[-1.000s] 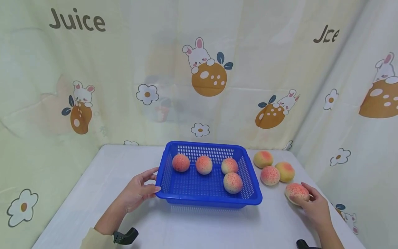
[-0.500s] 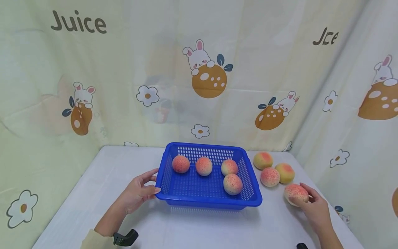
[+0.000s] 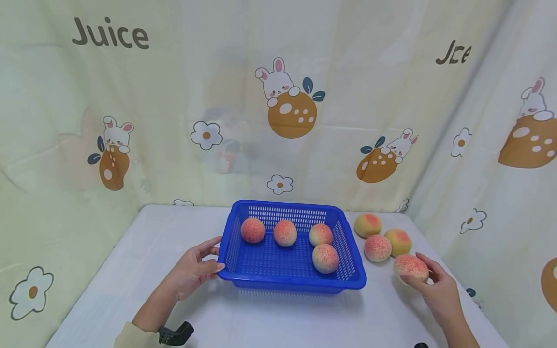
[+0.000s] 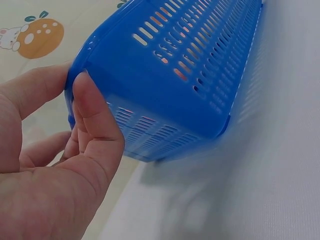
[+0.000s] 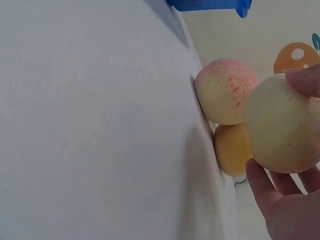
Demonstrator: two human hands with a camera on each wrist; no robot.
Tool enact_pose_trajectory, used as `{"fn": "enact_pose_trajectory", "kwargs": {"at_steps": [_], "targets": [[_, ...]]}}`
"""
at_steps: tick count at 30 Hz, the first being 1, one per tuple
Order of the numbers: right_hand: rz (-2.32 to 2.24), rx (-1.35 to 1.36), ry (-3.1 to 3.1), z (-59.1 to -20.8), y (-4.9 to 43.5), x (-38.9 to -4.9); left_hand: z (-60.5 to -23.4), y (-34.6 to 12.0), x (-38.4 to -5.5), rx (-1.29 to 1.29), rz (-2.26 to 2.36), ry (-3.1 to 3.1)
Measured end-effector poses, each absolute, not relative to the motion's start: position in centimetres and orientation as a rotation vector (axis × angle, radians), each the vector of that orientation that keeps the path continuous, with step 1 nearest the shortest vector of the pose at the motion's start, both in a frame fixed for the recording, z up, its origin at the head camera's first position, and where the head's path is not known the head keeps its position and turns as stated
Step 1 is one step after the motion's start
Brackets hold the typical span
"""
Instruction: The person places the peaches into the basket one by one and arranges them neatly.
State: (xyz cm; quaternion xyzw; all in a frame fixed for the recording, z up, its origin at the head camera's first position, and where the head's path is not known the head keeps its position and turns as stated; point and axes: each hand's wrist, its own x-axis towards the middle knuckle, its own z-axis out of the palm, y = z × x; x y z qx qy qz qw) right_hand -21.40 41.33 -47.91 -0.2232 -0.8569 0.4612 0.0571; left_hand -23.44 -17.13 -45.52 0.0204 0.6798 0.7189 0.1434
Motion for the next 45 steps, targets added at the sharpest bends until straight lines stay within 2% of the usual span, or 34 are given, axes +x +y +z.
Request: {"fn": "enact_pose_trajectory", "kwargs": {"at_steps": [20, 45], "targets": [[1.453, -0.565, -2.505, -45.7, 38.6, -20.7, -45.7, -17.5, -23.4, 0.1, 2.092, 1.927], [1.507, -0.237, -2.45, -43.1, 35.5, -19.9, -46.0, -17.3, -23.5, 0.125, 2.101, 1.898]]}}
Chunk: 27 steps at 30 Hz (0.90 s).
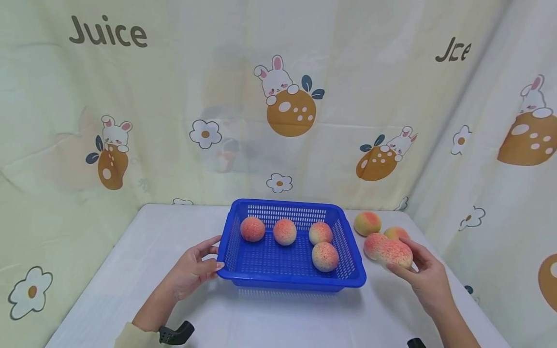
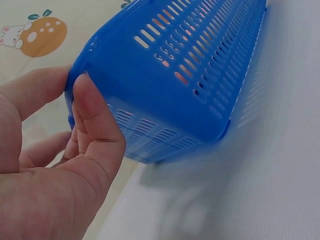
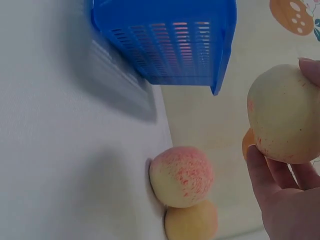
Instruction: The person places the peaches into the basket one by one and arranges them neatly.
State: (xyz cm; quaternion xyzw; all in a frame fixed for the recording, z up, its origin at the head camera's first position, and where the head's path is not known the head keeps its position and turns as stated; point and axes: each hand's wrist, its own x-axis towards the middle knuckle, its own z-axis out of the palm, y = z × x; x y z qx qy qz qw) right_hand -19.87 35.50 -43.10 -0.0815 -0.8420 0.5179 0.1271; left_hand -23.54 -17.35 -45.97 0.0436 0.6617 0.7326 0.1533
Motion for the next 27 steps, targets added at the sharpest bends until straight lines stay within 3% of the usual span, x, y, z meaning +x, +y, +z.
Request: {"fn": "enact_pose_trajectory", "kwargs": {"at_steps": [27], "targets": [[1.634, 0.114, -2.419, -41.6, 30.2, -21.1, -46.0, -17.4, -23.6, 0.143, 2.119, 1.864]]}}
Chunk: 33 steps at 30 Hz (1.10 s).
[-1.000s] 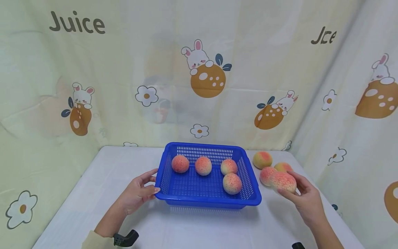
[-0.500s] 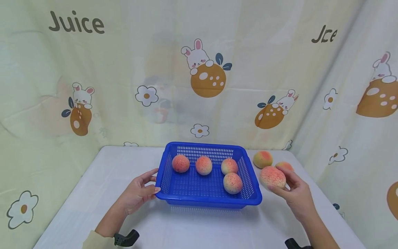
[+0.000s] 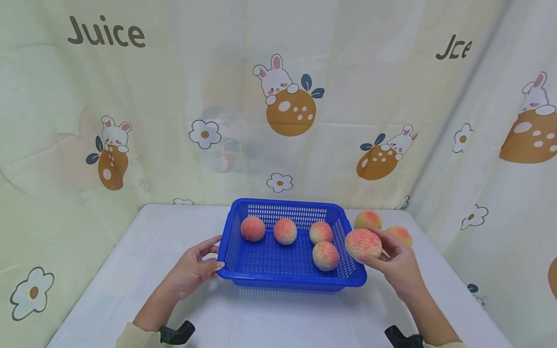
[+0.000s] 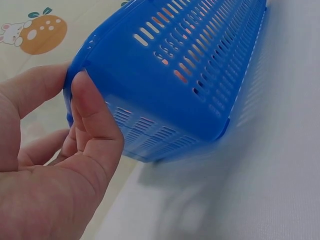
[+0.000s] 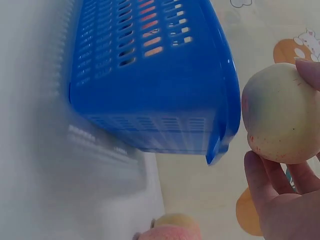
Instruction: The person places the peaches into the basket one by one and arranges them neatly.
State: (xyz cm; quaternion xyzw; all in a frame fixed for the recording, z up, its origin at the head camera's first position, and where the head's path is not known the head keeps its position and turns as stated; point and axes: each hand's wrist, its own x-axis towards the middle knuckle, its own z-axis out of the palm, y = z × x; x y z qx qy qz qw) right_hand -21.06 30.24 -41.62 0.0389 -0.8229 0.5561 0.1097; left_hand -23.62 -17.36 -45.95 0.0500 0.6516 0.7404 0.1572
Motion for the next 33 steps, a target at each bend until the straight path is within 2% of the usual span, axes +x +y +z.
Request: {"fn": "enact_pose_trajectory", "kwargs": {"at_steps": [33], "targets": [[1.667, 0.182, -2.519, -41.8, 25.1, -23.4, -46.2, -17.3, -23.6, 0.143, 2.128, 1.857]]}}
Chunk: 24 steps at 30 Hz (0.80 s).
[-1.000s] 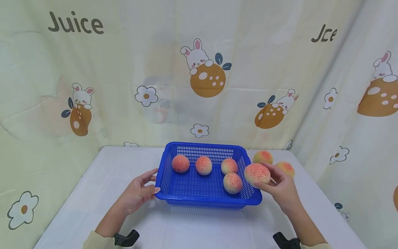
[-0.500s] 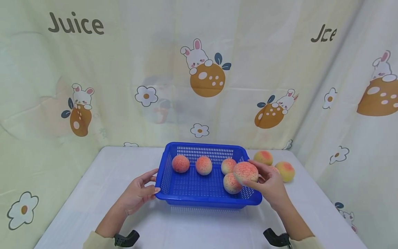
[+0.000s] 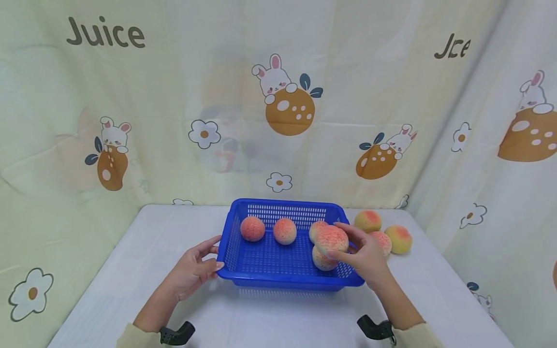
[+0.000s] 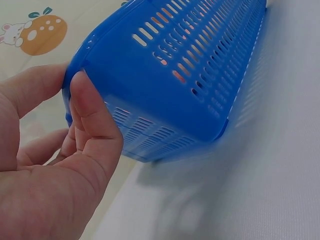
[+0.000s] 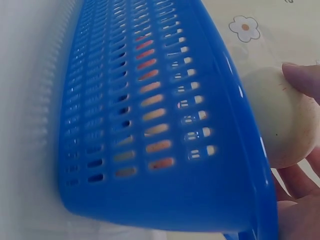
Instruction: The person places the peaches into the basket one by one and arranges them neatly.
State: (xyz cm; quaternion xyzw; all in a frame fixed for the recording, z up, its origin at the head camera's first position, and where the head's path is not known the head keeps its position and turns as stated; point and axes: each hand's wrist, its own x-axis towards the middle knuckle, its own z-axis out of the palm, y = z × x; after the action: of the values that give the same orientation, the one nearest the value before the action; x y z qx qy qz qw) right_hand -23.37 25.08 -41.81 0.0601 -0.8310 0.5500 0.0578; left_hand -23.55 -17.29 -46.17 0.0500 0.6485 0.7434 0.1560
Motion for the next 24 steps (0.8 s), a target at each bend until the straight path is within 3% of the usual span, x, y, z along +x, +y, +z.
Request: {"fn": "enact_pose_trajectory", "kwargs": {"at_steps": [24], "targets": [[1.678, 0.282, -2.636, -42.3, 21.8, -25.6, -46.0, -17.4, -23.5, 0.149, 2.133, 1.829]]}}
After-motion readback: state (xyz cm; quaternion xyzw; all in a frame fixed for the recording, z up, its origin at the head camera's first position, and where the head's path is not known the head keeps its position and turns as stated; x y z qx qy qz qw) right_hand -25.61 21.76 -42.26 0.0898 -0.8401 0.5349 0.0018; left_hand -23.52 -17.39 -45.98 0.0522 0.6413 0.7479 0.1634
